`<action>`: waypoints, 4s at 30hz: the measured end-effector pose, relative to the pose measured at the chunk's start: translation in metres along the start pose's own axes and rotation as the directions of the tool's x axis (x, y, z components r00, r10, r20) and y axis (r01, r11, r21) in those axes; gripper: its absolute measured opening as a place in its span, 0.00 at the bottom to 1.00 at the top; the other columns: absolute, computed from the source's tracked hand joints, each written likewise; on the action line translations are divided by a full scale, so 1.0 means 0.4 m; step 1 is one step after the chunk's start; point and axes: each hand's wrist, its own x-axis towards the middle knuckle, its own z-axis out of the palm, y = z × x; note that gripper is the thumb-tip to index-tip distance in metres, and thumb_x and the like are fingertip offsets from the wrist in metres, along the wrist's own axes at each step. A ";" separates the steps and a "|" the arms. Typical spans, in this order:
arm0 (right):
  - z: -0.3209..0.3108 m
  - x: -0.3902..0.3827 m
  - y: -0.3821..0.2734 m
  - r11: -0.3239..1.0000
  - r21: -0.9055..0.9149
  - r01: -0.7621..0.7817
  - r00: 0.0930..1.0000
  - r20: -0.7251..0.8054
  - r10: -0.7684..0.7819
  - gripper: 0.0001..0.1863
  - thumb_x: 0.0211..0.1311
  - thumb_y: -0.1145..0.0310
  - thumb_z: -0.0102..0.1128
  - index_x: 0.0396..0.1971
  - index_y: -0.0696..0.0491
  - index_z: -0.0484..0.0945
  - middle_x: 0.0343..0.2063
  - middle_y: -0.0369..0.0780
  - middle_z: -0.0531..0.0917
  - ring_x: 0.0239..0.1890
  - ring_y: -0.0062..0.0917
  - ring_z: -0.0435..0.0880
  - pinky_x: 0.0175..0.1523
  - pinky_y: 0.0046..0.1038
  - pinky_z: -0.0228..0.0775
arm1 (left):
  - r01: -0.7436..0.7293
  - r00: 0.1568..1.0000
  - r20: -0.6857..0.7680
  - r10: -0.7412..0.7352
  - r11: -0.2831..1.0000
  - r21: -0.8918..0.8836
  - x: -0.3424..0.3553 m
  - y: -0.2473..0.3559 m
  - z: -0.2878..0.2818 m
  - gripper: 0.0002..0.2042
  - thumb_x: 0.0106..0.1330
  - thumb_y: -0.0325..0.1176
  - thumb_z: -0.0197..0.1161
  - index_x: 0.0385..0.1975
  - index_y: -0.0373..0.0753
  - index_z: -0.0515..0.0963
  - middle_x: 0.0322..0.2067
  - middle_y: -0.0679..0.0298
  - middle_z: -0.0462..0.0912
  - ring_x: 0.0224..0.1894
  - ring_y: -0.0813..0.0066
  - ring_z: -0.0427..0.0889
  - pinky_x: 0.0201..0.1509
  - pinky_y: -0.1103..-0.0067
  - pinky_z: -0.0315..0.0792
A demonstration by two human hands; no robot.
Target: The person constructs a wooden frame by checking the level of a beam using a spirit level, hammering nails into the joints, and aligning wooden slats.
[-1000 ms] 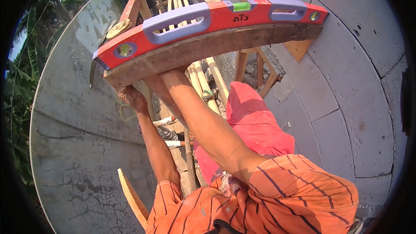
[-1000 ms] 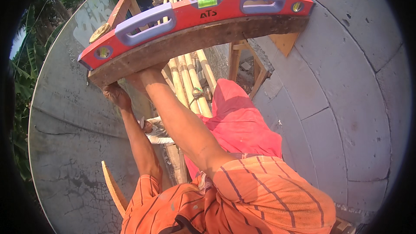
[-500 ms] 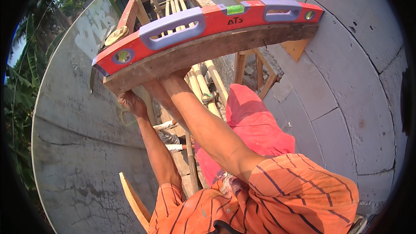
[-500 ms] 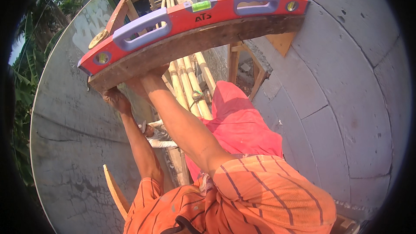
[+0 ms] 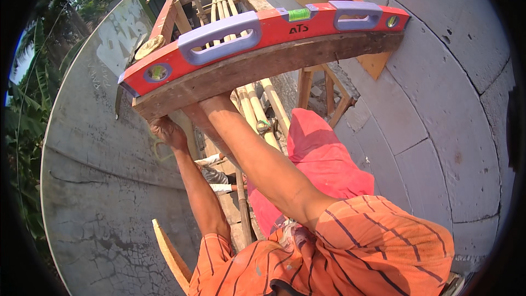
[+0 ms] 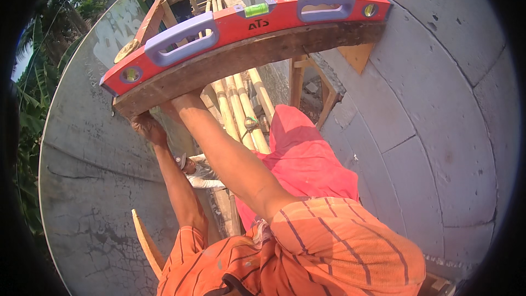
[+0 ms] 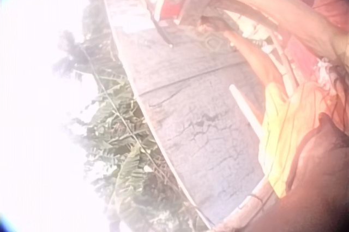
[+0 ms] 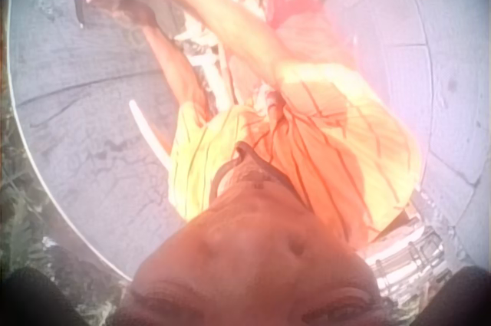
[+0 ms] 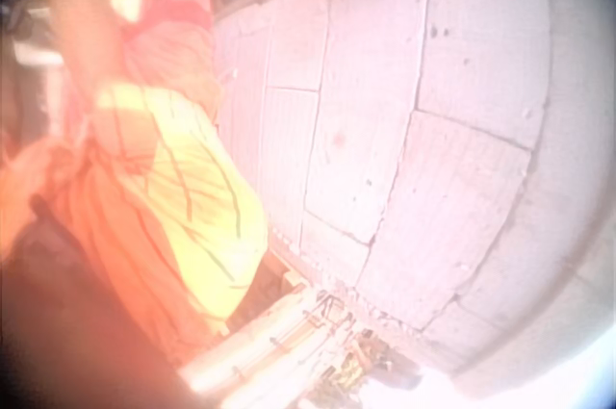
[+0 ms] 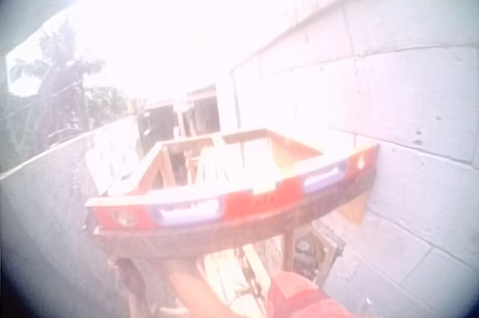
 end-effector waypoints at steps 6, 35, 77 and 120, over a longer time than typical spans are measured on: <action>-0.069 -0.082 -0.023 0.939 -0.260 -0.224 0.937 0.206 0.281 0.16 0.66 0.65 0.47 0.50 0.57 0.69 0.51 0.43 0.73 0.55 0.30 0.74 0.61 0.34 0.69 | 0.008 1.000 -0.007 -0.008 1.000 0.000 0.008 0.011 0.000 0.29 0.69 0.57 0.53 0.46 0.31 0.74 0.45 0.64 0.77 0.49 0.78 0.73 0.58 0.74 0.66; -0.148 -0.211 -0.035 0.836 -0.508 -0.207 0.914 0.205 0.351 0.20 0.55 0.81 0.44 0.50 0.58 0.71 0.54 0.42 0.75 0.58 0.31 0.74 0.63 0.29 0.68 | 0.053 0.724 -0.395 -0.565 0.617 -0.785 0.190 0.055 0.043 0.31 0.70 0.61 0.26 0.51 0.39 0.66 0.56 0.52 0.72 0.59 0.50 0.70 0.63 0.45 0.63; -0.136 -0.205 -0.039 0.860 -0.459 -0.220 0.919 0.199 0.341 0.17 0.56 0.82 0.43 0.47 0.63 0.68 0.51 0.46 0.72 0.58 0.36 0.73 0.70 0.36 0.64 | 0.127 0.692 -0.174 -0.701 0.355 -0.926 0.185 0.020 0.002 0.37 0.70 0.59 0.26 0.71 0.38 0.51 0.71 0.50 0.47 0.73 0.45 0.46 0.71 0.46 0.49; -0.121 -0.216 -0.106 0.389 -0.921 -0.010 0.989 0.049 0.142 0.13 0.68 0.65 0.37 0.40 0.49 0.74 0.15 0.25 0.56 0.15 0.12 0.53 0.20 0.18 0.48 | 0.075 0.728 -0.108 -0.677 0.235 -0.969 0.174 0.038 0.008 0.32 0.70 0.49 0.23 0.66 0.33 0.59 0.67 0.46 0.57 0.70 0.45 0.56 0.67 0.43 0.57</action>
